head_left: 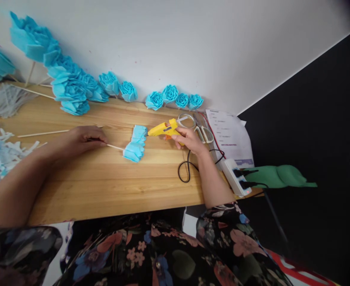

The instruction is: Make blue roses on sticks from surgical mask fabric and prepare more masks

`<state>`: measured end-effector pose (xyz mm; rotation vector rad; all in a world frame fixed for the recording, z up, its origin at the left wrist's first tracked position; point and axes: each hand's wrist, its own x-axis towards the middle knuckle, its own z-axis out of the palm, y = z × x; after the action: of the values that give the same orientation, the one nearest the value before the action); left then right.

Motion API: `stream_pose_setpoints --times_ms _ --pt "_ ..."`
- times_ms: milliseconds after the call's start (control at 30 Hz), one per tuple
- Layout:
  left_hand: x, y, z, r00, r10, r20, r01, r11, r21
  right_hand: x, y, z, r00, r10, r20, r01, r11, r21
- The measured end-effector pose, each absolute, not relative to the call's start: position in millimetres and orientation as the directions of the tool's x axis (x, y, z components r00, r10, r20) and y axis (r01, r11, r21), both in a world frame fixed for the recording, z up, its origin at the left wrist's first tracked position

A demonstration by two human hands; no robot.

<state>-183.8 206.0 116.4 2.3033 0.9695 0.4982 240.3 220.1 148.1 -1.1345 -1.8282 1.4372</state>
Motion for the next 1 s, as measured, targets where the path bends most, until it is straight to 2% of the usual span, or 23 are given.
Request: stream_pose_setpoints --times_ms 600,800,1000 --pt "-182.3 202.9 120.3 0.658 0.749 0.085 0.537 -0.545 0.644 239.4 218.2 152.0 -0.551 0.830 -0.088 0.263 0.072 -0.962" --pt "-181.2 202.4 121.0 0.657 0.742 0.133 0.510 -0.568 0.645 235.4 216.2 153.7 -0.554 0.829 -0.074 0.278 0.101 -0.955" --pt "-181.8 203.6 116.9 0.641 0.749 0.170 0.503 -0.577 0.644 241.7 219.5 151.4 -0.541 0.838 -0.077 0.238 0.064 -0.969"
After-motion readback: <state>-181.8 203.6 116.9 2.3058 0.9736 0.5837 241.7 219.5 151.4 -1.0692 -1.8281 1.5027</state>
